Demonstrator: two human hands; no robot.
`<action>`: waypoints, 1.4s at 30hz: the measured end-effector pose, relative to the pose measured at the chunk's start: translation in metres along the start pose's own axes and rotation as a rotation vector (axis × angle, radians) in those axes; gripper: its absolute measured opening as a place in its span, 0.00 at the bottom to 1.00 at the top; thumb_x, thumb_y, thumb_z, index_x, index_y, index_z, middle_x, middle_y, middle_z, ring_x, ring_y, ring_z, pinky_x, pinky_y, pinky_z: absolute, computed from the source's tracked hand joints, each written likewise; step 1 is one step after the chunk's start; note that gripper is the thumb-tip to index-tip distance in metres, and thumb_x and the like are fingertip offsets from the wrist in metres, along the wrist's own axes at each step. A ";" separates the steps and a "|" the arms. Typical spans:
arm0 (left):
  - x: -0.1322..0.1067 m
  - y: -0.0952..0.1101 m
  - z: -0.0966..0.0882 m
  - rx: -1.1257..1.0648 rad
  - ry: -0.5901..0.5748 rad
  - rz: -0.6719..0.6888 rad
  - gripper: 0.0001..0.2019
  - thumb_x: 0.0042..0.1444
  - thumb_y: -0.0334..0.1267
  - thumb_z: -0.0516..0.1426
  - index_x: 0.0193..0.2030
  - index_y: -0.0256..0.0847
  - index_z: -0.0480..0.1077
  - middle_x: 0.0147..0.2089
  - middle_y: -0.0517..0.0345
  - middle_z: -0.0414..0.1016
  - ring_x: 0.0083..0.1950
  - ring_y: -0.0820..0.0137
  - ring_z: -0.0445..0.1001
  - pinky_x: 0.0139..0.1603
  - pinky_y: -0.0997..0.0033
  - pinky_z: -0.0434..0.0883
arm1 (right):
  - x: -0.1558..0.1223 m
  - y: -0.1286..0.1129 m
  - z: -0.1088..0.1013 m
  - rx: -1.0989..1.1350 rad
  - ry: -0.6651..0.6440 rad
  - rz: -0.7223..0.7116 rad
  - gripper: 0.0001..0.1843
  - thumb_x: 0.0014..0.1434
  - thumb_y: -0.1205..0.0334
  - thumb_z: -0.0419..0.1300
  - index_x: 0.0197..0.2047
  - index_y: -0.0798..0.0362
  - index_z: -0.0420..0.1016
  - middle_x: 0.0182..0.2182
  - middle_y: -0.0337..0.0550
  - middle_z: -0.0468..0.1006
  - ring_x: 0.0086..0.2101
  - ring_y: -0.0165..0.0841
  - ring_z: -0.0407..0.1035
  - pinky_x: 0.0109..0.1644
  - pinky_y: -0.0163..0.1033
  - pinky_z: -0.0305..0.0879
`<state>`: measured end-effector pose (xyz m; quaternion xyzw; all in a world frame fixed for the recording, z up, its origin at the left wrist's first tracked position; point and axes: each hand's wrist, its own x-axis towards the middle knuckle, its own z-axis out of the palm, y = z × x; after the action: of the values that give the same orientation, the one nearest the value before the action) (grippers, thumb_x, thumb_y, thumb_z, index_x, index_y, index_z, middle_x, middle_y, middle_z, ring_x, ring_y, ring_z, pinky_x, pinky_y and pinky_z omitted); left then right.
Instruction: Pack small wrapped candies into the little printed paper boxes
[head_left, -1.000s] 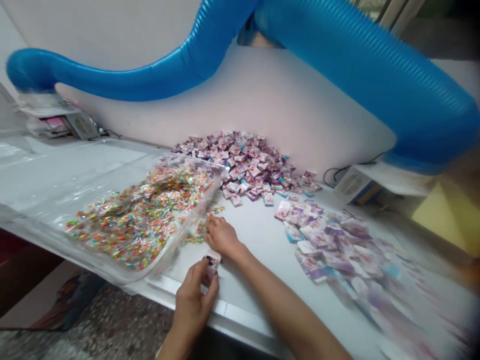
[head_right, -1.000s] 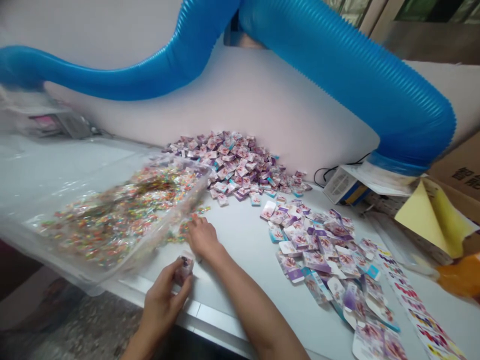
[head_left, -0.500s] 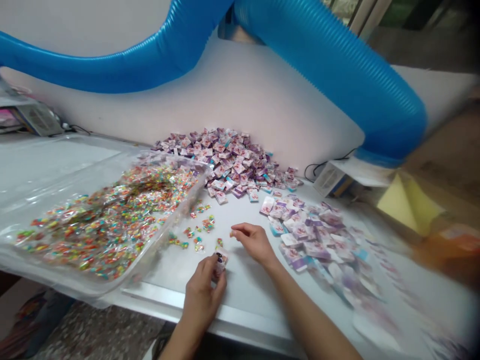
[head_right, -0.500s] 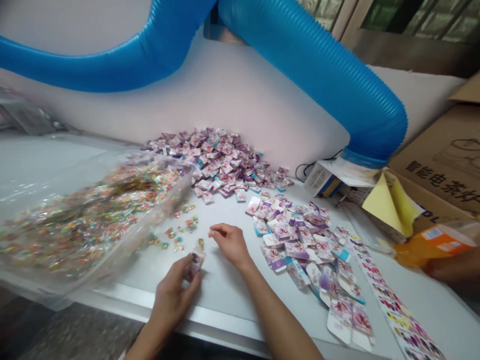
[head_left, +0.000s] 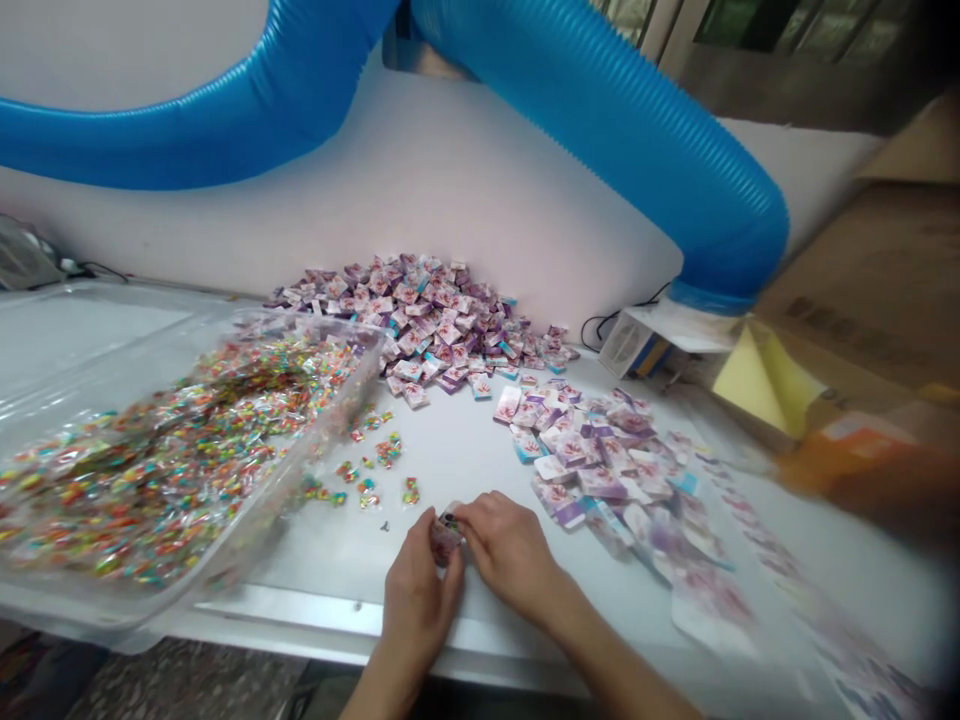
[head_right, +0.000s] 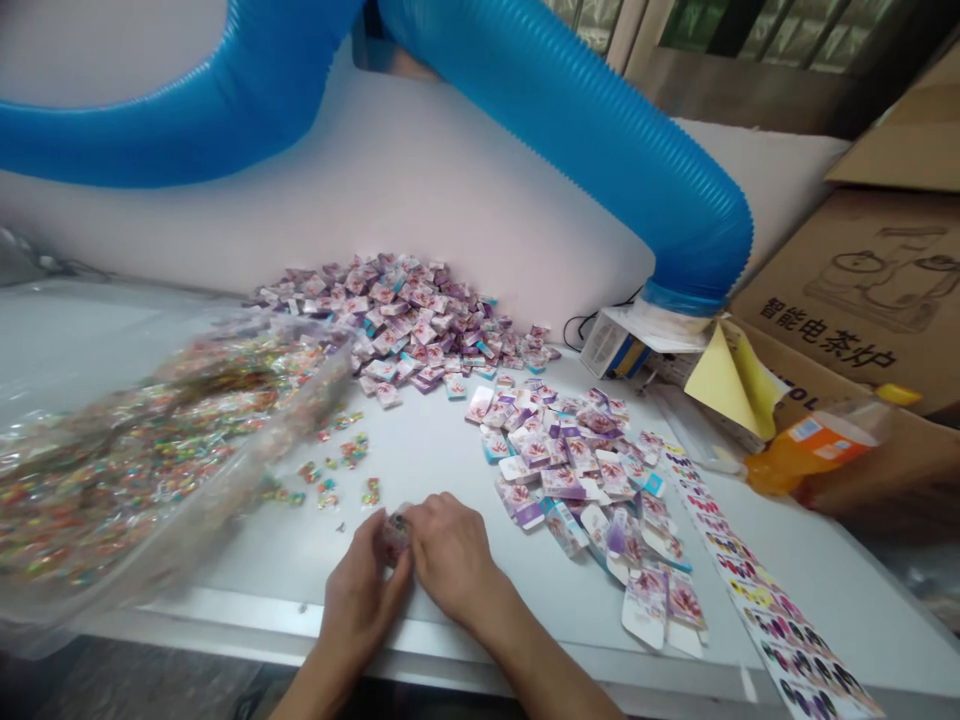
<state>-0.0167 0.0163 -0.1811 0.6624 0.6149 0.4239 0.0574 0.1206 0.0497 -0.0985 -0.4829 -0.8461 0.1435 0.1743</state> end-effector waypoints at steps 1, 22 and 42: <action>-0.001 0.001 0.001 -0.010 -0.002 0.005 0.18 0.57 0.36 0.52 0.53 0.36 0.60 0.41 0.48 0.77 0.37 0.64 0.78 0.37 0.65 0.76 | -0.001 0.000 -0.002 -0.036 -0.029 -0.011 0.13 0.62 0.69 0.53 0.46 0.49 0.74 0.34 0.41 0.76 0.38 0.33 0.67 0.40 0.35 0.59; -0.007 0.006 0.002 -0.108 -0.001 -0.076 0.17 0.56 0.39 0.53 0.52 0.39 0.61 0.40 0.50 0.78 0.38 0.63 0.79 0.36 0.65 0.76 | 0.008 -0.019 -0.001 -0.249 -0.036 0.023 0.07 0.60 0.68 0.53 0.35 0.54 0.72 0.34 0.45 0.72 0.37 0.36 0.64 0.38 0.39 0.58; -0.005 0.010 -0.001 -0.122 -0.023 -0.114 0.16 0.54 0.39 0.54 0.49 0.41 0.61 0.41 0.52 0.78 0.42 0.60 0.78 0.48 0.53 0.72 | 0.001 -0.023 0.005 -0.225 -0.088 0.005 0.08 0.60 0.70 0.54 0.40 0.52 0.71 0.36 0.42 0.74 0.33 0.33 0.68 0.33 0.37 0.55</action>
<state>-0.0089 0.0088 -0.1765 0.6265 0.6240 0.4491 0.1284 0.1002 0.0393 -0.0933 -0.4945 -0.8626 0.0692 0.0814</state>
